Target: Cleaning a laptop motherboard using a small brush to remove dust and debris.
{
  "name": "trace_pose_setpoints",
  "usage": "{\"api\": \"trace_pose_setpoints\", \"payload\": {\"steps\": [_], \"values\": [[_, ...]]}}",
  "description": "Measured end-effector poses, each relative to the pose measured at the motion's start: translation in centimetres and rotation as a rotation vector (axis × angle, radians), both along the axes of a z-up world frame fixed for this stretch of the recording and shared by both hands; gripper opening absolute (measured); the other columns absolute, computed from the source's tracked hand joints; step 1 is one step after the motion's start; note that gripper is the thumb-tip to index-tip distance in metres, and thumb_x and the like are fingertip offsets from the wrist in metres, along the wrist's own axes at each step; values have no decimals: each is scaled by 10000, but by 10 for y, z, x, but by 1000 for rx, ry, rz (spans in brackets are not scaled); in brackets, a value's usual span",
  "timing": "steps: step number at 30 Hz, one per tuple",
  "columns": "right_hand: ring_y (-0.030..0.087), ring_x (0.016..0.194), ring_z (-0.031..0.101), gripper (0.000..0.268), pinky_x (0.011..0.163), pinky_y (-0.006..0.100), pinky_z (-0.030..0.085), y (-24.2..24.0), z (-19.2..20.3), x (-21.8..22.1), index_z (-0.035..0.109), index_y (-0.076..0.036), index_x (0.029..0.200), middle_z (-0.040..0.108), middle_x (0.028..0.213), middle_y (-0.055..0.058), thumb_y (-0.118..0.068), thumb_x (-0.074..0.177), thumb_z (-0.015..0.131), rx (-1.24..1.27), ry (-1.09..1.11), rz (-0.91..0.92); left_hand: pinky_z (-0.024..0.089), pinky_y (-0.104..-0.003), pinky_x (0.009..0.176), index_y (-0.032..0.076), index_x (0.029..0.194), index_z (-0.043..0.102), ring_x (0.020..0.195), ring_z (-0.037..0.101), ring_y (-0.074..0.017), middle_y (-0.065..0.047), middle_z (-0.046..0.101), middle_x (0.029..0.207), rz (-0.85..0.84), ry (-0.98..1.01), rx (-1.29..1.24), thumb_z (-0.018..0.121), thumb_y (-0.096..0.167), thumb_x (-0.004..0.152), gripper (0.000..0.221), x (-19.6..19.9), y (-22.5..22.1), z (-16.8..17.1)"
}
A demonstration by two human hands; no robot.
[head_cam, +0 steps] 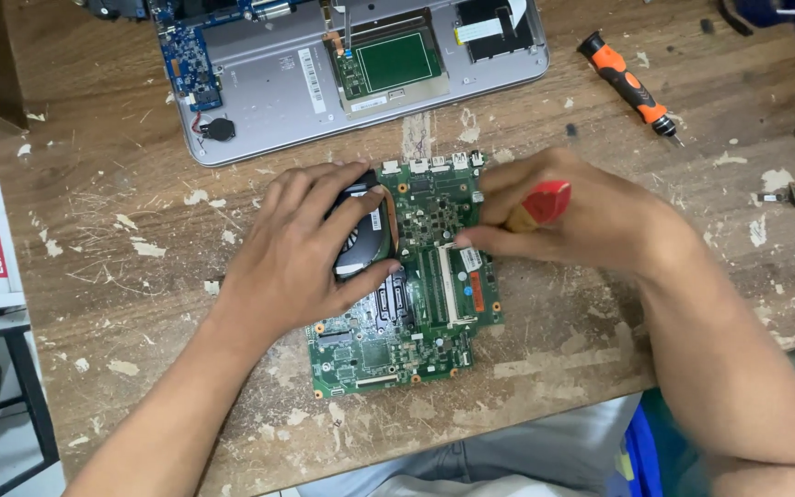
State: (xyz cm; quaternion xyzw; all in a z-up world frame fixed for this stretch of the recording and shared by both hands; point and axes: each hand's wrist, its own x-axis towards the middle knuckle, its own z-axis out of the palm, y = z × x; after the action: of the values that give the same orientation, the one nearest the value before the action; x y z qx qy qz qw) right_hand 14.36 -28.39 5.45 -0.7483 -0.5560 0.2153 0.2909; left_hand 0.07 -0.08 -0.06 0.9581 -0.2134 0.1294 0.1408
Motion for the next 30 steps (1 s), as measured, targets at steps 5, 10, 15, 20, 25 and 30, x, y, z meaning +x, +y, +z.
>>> {"api": "trace_pose_setpoints", "payload": {"steps": [5, 10, 15, 20, 25, 30], "values": [[120, 568, 473, 450, 534, 306, 391, 5, 6, -4, 686, -46, 673, 486, 678, -2, -292, 1045, 745, -48, 67, -114, 493, -608, 1129, 72, 1479, 614, 1385, 546, -373, -203, 575, 1575, 2, 9, 8, 661, 641, 1021, 732, 0, 0, -1], [141, 534, 430, 568, 522, 332, 347, 5, 7, -1, 528, -44, 576, 422, 619, 7, -253, 1074, 704, 30, 2, 78, 491, -609, 1145, 71, 1484, 608, 1394, 544, -377, -206, 568, 1582, 6, -4, 18, 630, 644, 1032, 730, 0, 0, -1], [89, 542, 400, 578, 521, 284, 322, 10, 2, -9, 464, -42, 592, 394, 678, -8, -195, 1066, 758, 93, 89, -201, 472, -636, 1149, 71, 1498, 602, 1418, 531, -394, -208, 554, 1603, 13, 35, 26, 599, 662, 1036, 750, -1, -1, -1], [117, 581, 411, 516, 590, 308, 412, 14, 1, -15, 538, -95, 641, 427, 674, -26, -307, 1066, 742, -44, 119, -131, 469, -612, 1136, 64, 1485, 610, 1403, 548, -395, -218, 576, 1582, 7, 15, 22, 653, 619, 1021, 725, -2, -1, 0], [113, 588, 557, 345, 539, 284, 460, 23, 8, -25, 736, -54, 745, 595, 716, 0, -268, 1009, 795, 88, 64, -228, 408, -606, 1201, 43, 1463, 630, 1415, 555, -400, -234, 604, 1552, -4, -2, -6, 665, 606, 1011, 722, 1, -3, 3], [102, 560, 412, 476, 527, 283, 345, 25, -2, -29, 501, -132, 700, 440, 638, -42, -253, 1061, 787, 99, 152, -334, 346, -629, 1271, 48, 1467, 634, 1423, 575, -403, -238, 621, 1542, 5, -3, 7, 632, 625, 1024, 728, 0, -5, 3]]}}
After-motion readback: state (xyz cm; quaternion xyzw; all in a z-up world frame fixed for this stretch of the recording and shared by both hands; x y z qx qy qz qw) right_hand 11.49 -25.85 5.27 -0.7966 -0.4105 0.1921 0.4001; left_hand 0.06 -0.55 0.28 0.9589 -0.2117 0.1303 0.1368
